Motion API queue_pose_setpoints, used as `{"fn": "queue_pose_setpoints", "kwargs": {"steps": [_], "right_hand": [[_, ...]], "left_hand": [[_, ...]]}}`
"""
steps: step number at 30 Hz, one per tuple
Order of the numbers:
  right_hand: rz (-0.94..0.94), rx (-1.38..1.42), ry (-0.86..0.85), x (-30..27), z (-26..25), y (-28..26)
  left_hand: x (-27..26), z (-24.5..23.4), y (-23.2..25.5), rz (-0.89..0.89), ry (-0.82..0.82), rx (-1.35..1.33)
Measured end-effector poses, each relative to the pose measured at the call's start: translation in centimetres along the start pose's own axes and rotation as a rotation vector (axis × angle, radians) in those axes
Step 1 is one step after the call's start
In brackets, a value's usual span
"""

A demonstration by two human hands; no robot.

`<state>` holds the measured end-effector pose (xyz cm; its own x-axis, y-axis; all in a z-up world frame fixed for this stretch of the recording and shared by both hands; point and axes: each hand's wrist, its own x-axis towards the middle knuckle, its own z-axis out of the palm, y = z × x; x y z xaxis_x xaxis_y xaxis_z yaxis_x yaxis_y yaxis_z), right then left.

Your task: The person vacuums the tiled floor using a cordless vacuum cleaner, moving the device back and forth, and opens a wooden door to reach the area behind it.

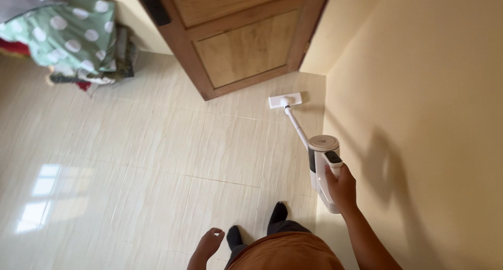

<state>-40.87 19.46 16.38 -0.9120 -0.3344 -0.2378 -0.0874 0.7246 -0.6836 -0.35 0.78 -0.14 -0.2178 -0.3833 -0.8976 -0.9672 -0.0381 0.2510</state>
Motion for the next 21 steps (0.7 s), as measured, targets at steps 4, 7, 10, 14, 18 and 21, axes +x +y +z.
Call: {"fn": "queue_pose_setpoints", "kwargs": {"steps": [4, 7, 10, 14, 18, 21], "right_hand": [[0.043, 0.073, 0.002, 3.5, 1.1, -0.3], [0.025, 0.048, -0.012, 5.6, 2.0, -0.4], [-0.053, 0.061, -0.027, 7.2, 2.7, -0.1], [-0.074, 0.004, -0.063, 9.0, 3.2, 0.5], [-0.061, -0.022, -0.103, 10.1, 3.4, 1.1], [-0.060, -0.040, -0.128, 10.3, 3.4, 1.8]], "left_hand": [[-0.8, 1.5, 0.0, -0.048, 0.002, -0.042], [-1.4, 2.4, 0.0, -0.061, 0.015, -0.080], [-1.8, 3.1, 0.2, -0.061, 0.039, -0.117], [-2.0, 3.7, 0.4, -0.105, 0.029, -0.121], [-1.9, 3.6, 0.4, -0.113, 0.039, -0.173], [-1.8, 3.3, 0.4, -0.130, 0.035, -0.176]]}}
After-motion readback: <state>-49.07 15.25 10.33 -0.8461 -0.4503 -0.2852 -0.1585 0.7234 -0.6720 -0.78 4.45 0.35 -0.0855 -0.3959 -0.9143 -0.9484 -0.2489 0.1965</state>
